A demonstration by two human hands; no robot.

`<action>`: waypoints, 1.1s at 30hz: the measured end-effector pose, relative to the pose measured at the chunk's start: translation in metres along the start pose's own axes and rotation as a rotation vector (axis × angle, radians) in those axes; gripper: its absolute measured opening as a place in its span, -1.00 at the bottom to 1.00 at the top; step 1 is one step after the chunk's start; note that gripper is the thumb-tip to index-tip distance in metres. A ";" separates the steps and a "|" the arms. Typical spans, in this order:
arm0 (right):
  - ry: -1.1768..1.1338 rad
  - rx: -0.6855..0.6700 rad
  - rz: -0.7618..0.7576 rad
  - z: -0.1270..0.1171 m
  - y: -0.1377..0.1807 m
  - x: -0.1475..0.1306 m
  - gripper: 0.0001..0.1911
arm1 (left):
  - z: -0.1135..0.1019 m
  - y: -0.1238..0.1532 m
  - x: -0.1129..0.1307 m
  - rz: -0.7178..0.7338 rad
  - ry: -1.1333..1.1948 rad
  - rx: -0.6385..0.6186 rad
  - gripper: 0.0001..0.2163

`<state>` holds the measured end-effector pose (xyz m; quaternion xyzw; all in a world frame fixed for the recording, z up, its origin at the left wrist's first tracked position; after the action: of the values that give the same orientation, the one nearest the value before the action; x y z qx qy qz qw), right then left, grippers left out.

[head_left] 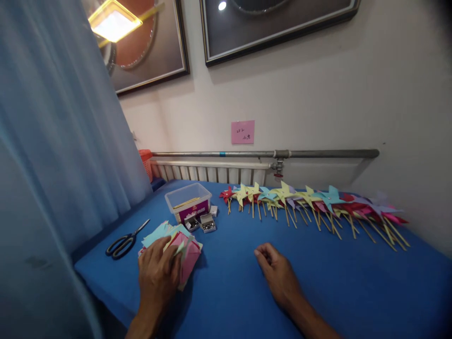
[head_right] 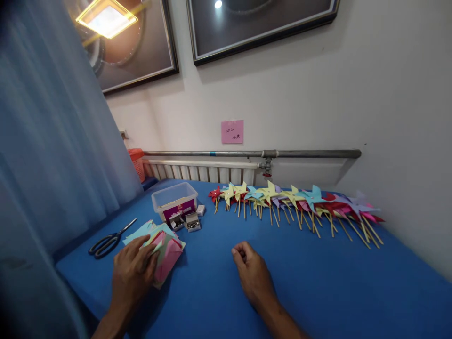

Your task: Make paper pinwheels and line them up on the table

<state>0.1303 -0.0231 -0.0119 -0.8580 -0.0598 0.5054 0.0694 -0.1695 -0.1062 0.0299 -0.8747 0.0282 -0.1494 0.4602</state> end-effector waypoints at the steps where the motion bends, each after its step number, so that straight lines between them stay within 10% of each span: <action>1: -0.014 -0.006 -0.005 0.001 0.000 -0.001 -0.70 | 0.000 -0.007 0.004 -0.055 0.095 0.012 -0.85; 8: -0.397 -0.130 -0.063 0.015 -0.007 -0.001 -0.58 | 0.087 -0.053 0.074 -0.779 1.121 -0.414 -0.69; 14: -0.703 0.090 0.080 0.002 -0.019 0.017 -0.57 | 0.161 -0.045 0.138 -0.963 1.316 -0.594 -0.63; 23: -0.875 -0.011 0.166 -0.013 -0.017 0.012 -0.53 | 0.172 -0.032 0.143 -1.049 1.769 -0.941 -0.59; 33: -0.810 -0.014 0.211 -0.009 -0.017 0.019 -0.50 | 0.181 -0.027 0.134 -1.063 1.600 -0.724 -0.64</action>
<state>0.1467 -0.0037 -0.0209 -0.5917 0.0028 0.8059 -0.0178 0.0079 0.0286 -0.0124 -0.5045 -0.0209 -0.8560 -0.1107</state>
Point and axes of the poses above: each hand's wrist, its own y-axis away from the middle knuckle, its own z-axis out of the palm, x = y × z, the point moved 4 cm from there along -y, towards the middle knuckle, and after that the axes turned 8 degrees about y, right-handed, at the moved point
